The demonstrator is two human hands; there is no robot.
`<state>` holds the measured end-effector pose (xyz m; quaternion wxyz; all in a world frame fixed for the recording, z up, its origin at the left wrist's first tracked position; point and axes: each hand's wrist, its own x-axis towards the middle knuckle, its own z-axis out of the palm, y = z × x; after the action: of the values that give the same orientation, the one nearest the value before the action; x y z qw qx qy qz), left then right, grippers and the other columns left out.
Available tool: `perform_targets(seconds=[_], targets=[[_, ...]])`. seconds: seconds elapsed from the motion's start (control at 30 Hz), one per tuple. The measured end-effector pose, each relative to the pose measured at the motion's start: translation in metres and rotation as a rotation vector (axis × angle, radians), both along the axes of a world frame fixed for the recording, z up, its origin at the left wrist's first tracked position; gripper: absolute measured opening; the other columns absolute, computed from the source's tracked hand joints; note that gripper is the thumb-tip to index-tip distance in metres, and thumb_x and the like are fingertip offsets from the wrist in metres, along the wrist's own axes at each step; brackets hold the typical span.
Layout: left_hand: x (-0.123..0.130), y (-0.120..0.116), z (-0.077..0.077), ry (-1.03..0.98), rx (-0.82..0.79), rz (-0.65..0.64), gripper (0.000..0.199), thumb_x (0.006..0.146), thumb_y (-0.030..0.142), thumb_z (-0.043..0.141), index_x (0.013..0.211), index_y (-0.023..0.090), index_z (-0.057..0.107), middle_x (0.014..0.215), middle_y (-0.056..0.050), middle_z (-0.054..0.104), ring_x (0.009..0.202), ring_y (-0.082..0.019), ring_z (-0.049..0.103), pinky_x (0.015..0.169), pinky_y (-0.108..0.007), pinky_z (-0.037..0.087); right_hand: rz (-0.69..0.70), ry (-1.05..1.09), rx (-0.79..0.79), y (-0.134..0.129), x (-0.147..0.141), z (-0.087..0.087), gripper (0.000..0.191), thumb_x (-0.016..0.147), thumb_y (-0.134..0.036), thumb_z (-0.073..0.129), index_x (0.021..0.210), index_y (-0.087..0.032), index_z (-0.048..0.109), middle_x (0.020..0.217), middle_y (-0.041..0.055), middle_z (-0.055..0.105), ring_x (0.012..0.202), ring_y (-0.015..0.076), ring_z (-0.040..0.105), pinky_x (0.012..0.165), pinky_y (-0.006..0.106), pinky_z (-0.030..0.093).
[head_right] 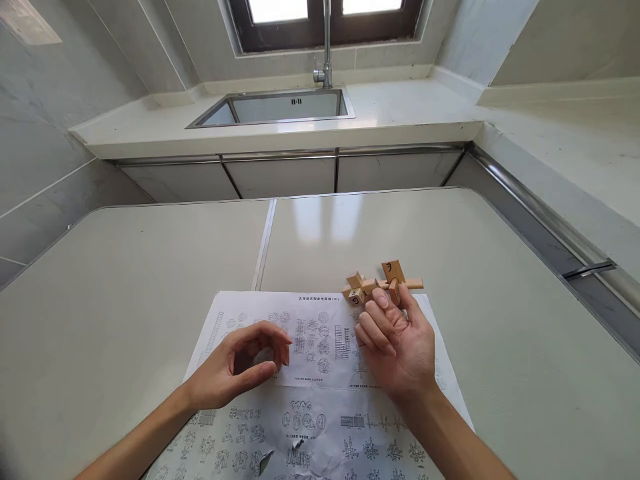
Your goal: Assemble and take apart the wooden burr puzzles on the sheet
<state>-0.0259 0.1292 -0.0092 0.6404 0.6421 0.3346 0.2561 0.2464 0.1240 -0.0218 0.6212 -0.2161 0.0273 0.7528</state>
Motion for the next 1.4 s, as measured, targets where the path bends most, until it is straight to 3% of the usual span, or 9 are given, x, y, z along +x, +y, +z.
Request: perform_targets(seconds=[0.43,0.77,0.97,1.13,1.27,1.4], targets=[[0.0,0.0,0.001,0.013,0.007,0.003,0.03,0.098,0.039,0.067,0.119,0.018,0.066,0.097,-0.008,0.069,0.089,-0.02,0.063,0.079,-0.032,0.052,-0.051,0.02,-0.001,0.001,0.002,-0.001,0.038,0.111,-0.034,0.037,0.075,-0.024,0.039,0.044,-0.0104,0.037,0.03,0.0089,0.037,0.035,0.024,0.033],[0.001,0.0,0.001,0.012,0.01,0.008,0.03,0.098,0.039,0.066,0.119,0.018,0.066,0.097,-0.008,0.07,0.089,-0.02,0.064,0.079,-0.032,0.052,-0.048,-0.075,0.028,0.003,0.002,-0.001,0.032,0.106,-0.026,0.054,0.075,-0.022,0.047,0.045,-0.0105,0.037,0.034,0.0071,0.034,0.038,0.02,0.037],[0.001,-0.001,0.002,0.003,0.012,0.002,0.026,0.099,0.035,0.066,0.119,0.019,0.066,0.098,-0.007,0.07,0.089,-0.019,0.064,0.08,-0.031,0.053,-0.018,-0.411,0.12,0.001,-0.007,0.004,0.034,0.102,-0.037,0.064,0.074,-0.019,0.059,0.047,-0.009,0.037,0.039,0.0061,0.025,0.041,0.018,0.035],[0.001,-0.001,0.001,-0.001,0.019,-0.002,0.027,0.099,0.035,0.066,0.12,0.018,0.066,0.098,-0.007,0.069,0.091,-0.019,0.064,0.081,-0.031,0.053,0.03,-0.872,0.26,-0.013,-0.019,0.002,0.047,0.104,-0.055,0.056,0.074,-0.02,0.062,0.046,-0.0056,0.039,0.043,0.0094,0.03,0.042,0.024,0.025],[0.002,-0.001,0.001,0.013,0.024,0.002,0.028,0.099,0.038,0.066,0.12,0.018,0.066,0.098,-0.008,0.069,0.091,-0.02,0.064,0.082,-0.032,0.054,0.244,-1.083,0.412,-0.027,-0.026,-0.004,0.048,0.106,-0.056,0.051,0.076,-0.021,0.064,0.049,-0.0041,0.043,0.047,0.0117,0.035,0.047,0.027,0.028],[0.002,-0.001,0.0,0.029,0.046,0.004,0.033,0.1,0.046,0.065,0.12,0.019,0.065,0.101,-0.008,0.069,0.091,-0.021,0.064,0.085,-0.034,0.053,0.472,-1.253,0.686,-0.031,-0.031,-0.002,0.039,0.109,-0.041,0.046,0.08,-0.021,0.062,0.061,-0.0012,0.05,0.054,0.014,0.041,0.051,0.029,0.033]])
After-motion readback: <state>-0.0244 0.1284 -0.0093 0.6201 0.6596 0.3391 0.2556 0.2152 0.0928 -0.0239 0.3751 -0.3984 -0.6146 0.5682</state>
